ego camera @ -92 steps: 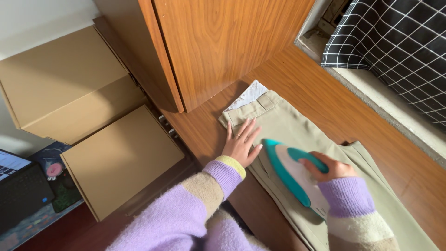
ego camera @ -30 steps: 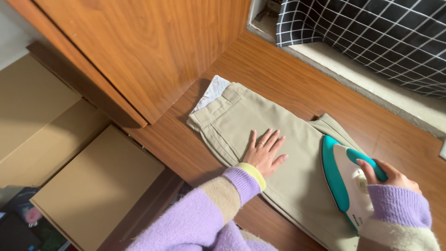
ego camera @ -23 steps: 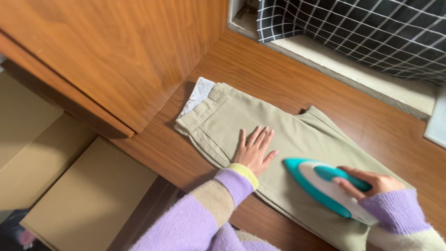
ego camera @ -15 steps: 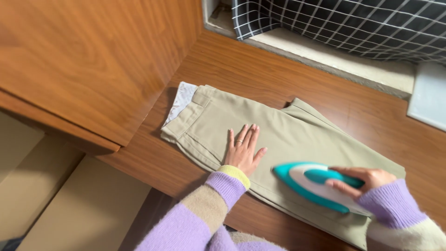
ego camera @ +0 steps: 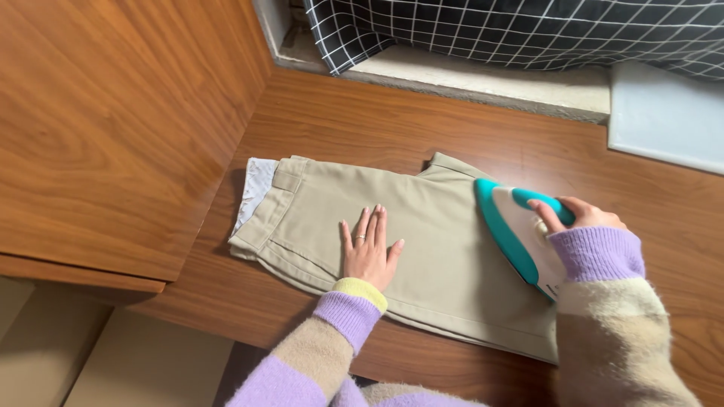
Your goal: Ironing a pair of khaki pants on a flat wooden surface.
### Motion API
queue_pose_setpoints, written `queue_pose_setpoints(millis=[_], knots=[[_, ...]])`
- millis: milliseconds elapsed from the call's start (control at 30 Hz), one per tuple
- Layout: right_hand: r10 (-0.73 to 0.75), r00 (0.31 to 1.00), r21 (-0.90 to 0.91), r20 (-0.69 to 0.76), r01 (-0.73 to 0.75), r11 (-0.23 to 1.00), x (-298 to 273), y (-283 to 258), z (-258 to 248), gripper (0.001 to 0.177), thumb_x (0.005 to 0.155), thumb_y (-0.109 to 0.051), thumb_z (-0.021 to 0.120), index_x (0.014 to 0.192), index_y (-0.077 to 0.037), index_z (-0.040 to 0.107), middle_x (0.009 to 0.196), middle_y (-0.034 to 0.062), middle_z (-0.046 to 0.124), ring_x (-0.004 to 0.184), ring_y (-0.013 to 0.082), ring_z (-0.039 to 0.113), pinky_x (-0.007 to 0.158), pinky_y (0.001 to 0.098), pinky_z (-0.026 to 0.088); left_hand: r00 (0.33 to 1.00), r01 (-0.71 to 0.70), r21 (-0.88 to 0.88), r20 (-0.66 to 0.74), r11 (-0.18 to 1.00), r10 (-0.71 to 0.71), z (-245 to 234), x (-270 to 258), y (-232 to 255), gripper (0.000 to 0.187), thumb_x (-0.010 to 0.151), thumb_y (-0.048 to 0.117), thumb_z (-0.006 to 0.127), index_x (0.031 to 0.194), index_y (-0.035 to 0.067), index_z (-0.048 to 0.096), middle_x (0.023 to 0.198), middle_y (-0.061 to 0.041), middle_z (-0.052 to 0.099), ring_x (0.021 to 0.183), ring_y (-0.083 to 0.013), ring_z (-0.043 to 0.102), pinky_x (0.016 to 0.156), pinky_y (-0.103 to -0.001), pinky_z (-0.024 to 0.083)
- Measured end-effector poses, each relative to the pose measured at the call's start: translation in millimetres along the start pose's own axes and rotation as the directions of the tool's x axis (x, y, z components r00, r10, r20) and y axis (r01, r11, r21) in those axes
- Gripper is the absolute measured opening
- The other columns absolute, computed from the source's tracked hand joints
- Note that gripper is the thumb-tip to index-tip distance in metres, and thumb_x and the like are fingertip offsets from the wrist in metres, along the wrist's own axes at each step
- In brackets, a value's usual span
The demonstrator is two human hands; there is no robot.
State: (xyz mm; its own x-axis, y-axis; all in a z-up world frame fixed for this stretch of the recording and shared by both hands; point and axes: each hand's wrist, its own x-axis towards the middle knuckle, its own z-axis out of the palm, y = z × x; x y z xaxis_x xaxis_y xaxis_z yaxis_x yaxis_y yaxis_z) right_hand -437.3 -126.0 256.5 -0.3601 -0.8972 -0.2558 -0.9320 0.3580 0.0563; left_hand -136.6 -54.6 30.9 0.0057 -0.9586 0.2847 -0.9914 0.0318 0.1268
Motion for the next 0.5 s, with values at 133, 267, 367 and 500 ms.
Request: queue_pose_setpoints(millis=[133,267,367,500], knots=[[-0.130,0.989,-0.031,0.075,0.133,0.991,-14,19,6,0.071,0.088,-0.080,0.059,0.149,-0.044,0.065,0.131,0.0062,0.082,0.103,0.0251,0.085,0.080,0.0369,0.075,0.965,0.126,-0.204,0.253,0.971,-0.072,-38,18,30,0.086,0.107,0.061,0.036,0.171,0.010,0.011,0.179,-0.018,0.011,0.164,-0.0410,-0.001,0.120,-0.080,0.001],[-0.527,0.833,-0.092,0.169,0.545,0.833,-18,58,34,0.058,0.073,-0.073,0.080,0.125,-0.048,0.079,0.115,-0.0095,0.087,0.087,0.0082,0.090,0.077,0.0226,0.077,0.916,0.140,-0.419,0.399,0.897,0.044,-57,39,56,0.078,0.107,0.060,0.022,0.172,0.017,0.012,0.180,-0.010,0.013,0.165,-0.0368,-0.001,0.124,-0.077,-0.007],[-0.645,0.741,0.020,0.186,0.653,0.757,-30,77,45,0.053,0.066,-0.068,0.094,0.112,-0.043,0.088,0.110,-0.0128,0.089,0.086,0.0070,0.091,0.081,0.0223,0.076,0.922,-0.009,-0.498,0.331,0.867,0.199,-43,45,76,0.076,0.108,0.059,0.021,0.170,0.016,0.017,0.178,-0.007,0.024,0.166,-0.0310,0.007,0.125,-0.076,-0.006],[-0.611,0.772,0.036,0.172,0.615,0.787,-38,86,40,0.054,0.068,-0.071,0.092,0.113,-0.043,0.088,0.109,-0.0122,0.089,0.086,0.0074,0.090,0.079,0.0222,0.076,0.948,-0.309,-0.217,0.011,0.926,0.319,-4,37,87,0.071,0.111,0.057,0.027,0.166,0.013,0.036,0.177,-0.006,0.028,0.164,-0.0303,0.018,0.128,-0.068,0.007]])
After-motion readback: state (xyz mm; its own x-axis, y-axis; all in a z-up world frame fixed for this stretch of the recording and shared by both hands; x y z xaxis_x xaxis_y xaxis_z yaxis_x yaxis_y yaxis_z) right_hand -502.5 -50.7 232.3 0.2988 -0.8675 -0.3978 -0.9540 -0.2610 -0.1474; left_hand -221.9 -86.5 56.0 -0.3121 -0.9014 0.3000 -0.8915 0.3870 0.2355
